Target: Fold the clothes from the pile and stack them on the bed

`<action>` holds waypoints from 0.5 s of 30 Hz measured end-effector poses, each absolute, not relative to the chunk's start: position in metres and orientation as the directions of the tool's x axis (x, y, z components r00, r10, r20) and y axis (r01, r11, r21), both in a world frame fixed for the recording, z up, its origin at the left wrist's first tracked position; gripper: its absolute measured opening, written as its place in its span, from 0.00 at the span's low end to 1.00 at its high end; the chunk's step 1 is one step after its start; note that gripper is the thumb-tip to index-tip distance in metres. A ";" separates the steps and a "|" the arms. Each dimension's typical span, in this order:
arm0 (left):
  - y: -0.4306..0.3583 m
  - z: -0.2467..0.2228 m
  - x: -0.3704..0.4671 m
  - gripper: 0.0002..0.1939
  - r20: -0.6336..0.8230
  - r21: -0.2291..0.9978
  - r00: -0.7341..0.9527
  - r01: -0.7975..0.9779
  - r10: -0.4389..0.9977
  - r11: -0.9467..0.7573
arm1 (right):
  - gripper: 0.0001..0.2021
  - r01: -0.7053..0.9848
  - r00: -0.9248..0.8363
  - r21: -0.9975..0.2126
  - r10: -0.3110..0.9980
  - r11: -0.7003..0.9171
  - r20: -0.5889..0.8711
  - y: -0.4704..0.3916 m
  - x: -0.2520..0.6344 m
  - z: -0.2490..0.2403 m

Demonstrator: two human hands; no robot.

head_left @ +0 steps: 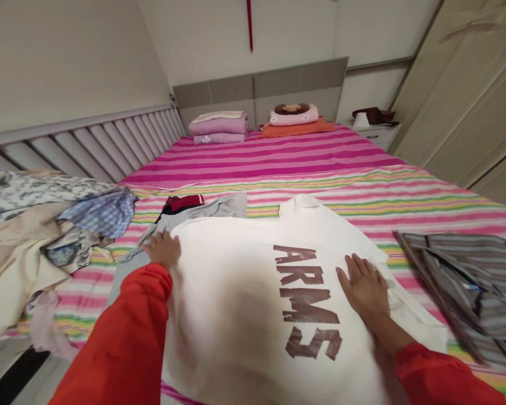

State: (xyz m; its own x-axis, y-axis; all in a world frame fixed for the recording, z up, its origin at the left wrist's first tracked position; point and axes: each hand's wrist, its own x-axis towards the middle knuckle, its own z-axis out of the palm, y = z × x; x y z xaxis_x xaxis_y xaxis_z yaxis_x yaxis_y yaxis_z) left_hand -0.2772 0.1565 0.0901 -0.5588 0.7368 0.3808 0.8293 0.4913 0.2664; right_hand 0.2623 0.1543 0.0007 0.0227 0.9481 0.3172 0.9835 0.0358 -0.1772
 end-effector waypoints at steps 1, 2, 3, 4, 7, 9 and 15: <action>0.150 0.094 -0.274 0.27 0.415 0.299 -0.566 0.824 0.713 0.481 | 0.30 0.982 0.028 -0.186 0.948 0.033 0.317 0.154 0.262 0.001; 0.142 0.094 -0.263 0.27 0.447 0.328 -0.533 0.845 0.718 0.422 | 0.30 0.980 0.032 -0.195 0.948 0.032 0.316 0.154 0.262 0.001; 0.133 0.091 -0.243 0.27 0.478 0.351 -0.470 0.877 0.742 0.329 | 0.30 0.978 0.034 -0.205 0.949 0.033 0.313 0.154 0.262 0.002; 0.122 0.084 -0.219 0.28 0.502 0.367 -0.360 0.912 0.787 0.183 | 0.29 0.976 0.033 -0.213 0.951 0.036 0.308 0.154 0.261 0.003; 0.079 0.051 -0.143 0.26 0.433 0.312 -0.060 0.946 0.900 -0.088 | 0.31 0.973 0.027 -0.227 0.963 0.037 0.270 0.153 0.261 0.006; 0.049 0.032 -0.119 0.22 0.310 0.268 0.084 0.948 0.947 -0.172 | 0.31 0.971 0.029 -0.236 0.968 0.031 0.249 0.153 0.261 0.007; -0.026 0.043 -0.229 0.28 0.368 0.265 -0.590 0.808 0.719 0.527 | 0.31 0.968 0.025 -0.250 0.972 0.035 0.236 0.151 0.260 0.013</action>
State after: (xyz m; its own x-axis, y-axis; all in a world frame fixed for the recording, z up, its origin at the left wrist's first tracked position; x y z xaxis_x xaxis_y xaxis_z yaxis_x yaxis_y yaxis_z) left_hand -0.2291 -0.0262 0.0430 -0.5898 0.7189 0.3679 0.8076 0.5269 0.2649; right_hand 0.2597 0.1512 0.0127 0.0254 0.9715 0.2357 0.9676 0.0353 -0.2500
